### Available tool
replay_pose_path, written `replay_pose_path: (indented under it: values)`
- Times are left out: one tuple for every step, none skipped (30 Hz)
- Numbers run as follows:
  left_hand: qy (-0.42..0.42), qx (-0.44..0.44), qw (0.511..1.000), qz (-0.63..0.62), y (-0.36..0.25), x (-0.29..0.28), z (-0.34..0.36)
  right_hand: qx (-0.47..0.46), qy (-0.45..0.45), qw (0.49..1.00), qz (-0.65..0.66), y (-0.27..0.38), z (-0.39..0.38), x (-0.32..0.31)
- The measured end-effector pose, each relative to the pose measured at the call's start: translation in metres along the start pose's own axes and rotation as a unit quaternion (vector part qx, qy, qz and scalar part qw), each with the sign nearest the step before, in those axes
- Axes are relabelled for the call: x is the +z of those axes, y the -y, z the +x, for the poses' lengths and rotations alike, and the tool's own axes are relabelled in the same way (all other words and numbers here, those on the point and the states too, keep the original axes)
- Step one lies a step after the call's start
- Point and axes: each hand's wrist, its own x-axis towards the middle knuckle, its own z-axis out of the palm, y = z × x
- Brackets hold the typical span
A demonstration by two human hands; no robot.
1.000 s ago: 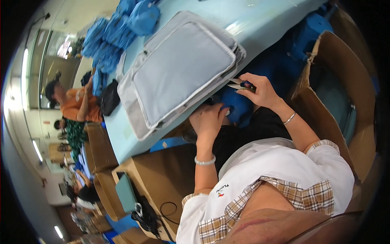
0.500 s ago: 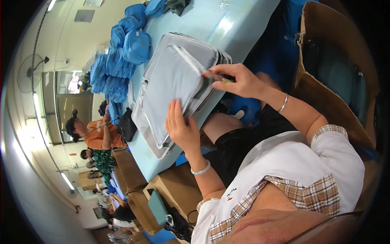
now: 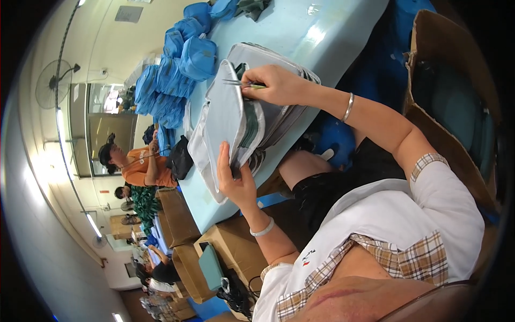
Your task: Trimming loose threads and inspecting leather-like pouches at a workbench in a workshop.
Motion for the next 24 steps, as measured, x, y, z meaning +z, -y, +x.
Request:
replay_pose_path:
  values:
    - [-0.01, -0.006, 1.0, 0.001, -0.001, 0.003, 0.0, -0.005, 0.011, 1.0, -0.002, 0.0, -0.002, 0.0]
    - [-0.005, 0.0, 1.0, 0.028, -0.002, 0.007, 0.0, 0.009, 0.004, 1.0, 0.007, 0.0, -0.005, 0.0]
    - [0.001, 0.003, 0.998, 0.056, -0.002, 0.012, -0.001, 0.024, 0.0, 1.0, 0.017, -0.002, -0.009, 0.0]
    - [-0.003, 0.012, 0.997, 0.082, -0.002, 0.015, -0.001, 0.013, -0.013, 1.0, 0.001, 0.0, -0.012, 0.0]
    - [-0.016, 0.001, 0.996, 0.085, 0.0, 0.018, -0.001, 0.007, 0.004, 1.0, -0.001, 0.003, -0.016, 0.0]
    - [-0.026, 0.007, 0.994, 0.108, 0.005, 0.021, -0.002, 0.027, -0.001, 1.0, 0.005, 0.007, -0.02, 0.001]
    - [-0.035, 0.011, 0.99, 0.133, 0.009, 0.021, -0.002, 0.045, -0.003, 0.999, 0.011, 0.014, -0.025, 0.004]
    - [-0.048, 0.007, 0.987, 0.15, 0.011, 0.02, -0.002, 0.084, 0.041, 0.992, 0.081, 0.02, -0.03, 0.007]
    - [-0.057, -0.005, 0.987, 0.151, 0.013, 0.021, -0.001, 0.083, 0.055, 0.992, 0.077, 0.026, -0.037, 0.009]
    - [-0.06, 0.003, 0.987, 0.152, 0.016, 0.021, 0.001, 0.079, 0.061, 0.992, 0.074, 0.03, -0.042, 0.011]
    - [-0.062, 0.012, 0.986, 0.154, 0.019, 0.021, 0.001, 0.075, 0.065, 0.992, 0.072, 0.034, -0.045, 0.012]
    - [-0.073, 0.03, 0.985, 0.151, 0.021, 0.022, 0.003, 0.09, 0.068, 0.986, 0.123, 0.035, -0.046, 0.01]
    - [-0.077, 0.026, 0.985, 0.15, 0.021, 0.019, 0.002, 0.09, 0.073, 0.986, 0.121, 0.036, -0.044, 0.01]
    - [-0.067, 0.046, 0.986, 0.149, 0.021, 0.015, 0.002, 0.006, 0.034, 0.998, 0.048, 0.035, -0.041, 0.009]
    - [-0.054, 0.068, 0.986, 0.143, 0.021, 0.013, 0.003, -0.076, -0.01, 0.997, -0.029, 0.034, -0.038, 0.005]
    - [-0.054, 0.069, 0.986, 0.139, 0.019, 0.01, 0.005, -0.074, -0.018, 0.989, -0.129, 0.039, -0.031, -0.002]
    - [-0.039, 0.104, 0.987, 0.112, 0.017, 0.004, 0.006, -0.073, -0.02, 0.988, -0.134, 0.031, -0.024, -0.007]
    - [-0.024, 0.143, 0.986, 0.082, 0.013, -0.001, 0.01, -0.11, -0.069, 0.967, -0.22, 0.019, -0.015, -0.017]
    - [-0.025, 0.147, 0.986, 0.077, 0.009, -0.007, 0.013, -0.147, -0.117, 0.934, -0.304, 0.013, -0.006, -0.025]
    - [0.01, 0.163, 0.985, 0.046, 0.006, -0.014, 0.016, -0.107, -0.121, 0.939, -0.304, 0.01, 0.0, -0.035]
    - [0.044, 0.18, 0.983, 0.017, 0.004, -0.021, 0.018, -0.068, -0.126, 0.942, -0.303, 0.011, 0.006, -0.044]
    - [0.069, 0.181, 0.981, 0.009, 0.005, -0.025, 0.019, -0.089, -0.143, 0.951, -0.26, 0.01, 0.012, -0.048]
    - [0.068, 0.186, 0.98, 0.004, 0.005, -0.03, 0.023, -0.089, -0.147, 0.949, -0.266, 0.01, 0.017, -0.053]
    - [0.074, 0.192, 0.979, 0.014, 0.007, -0.039, 0.027, -0.164, -0.119, 0.944, -0.262, 0.012, 0.02, -0.054]
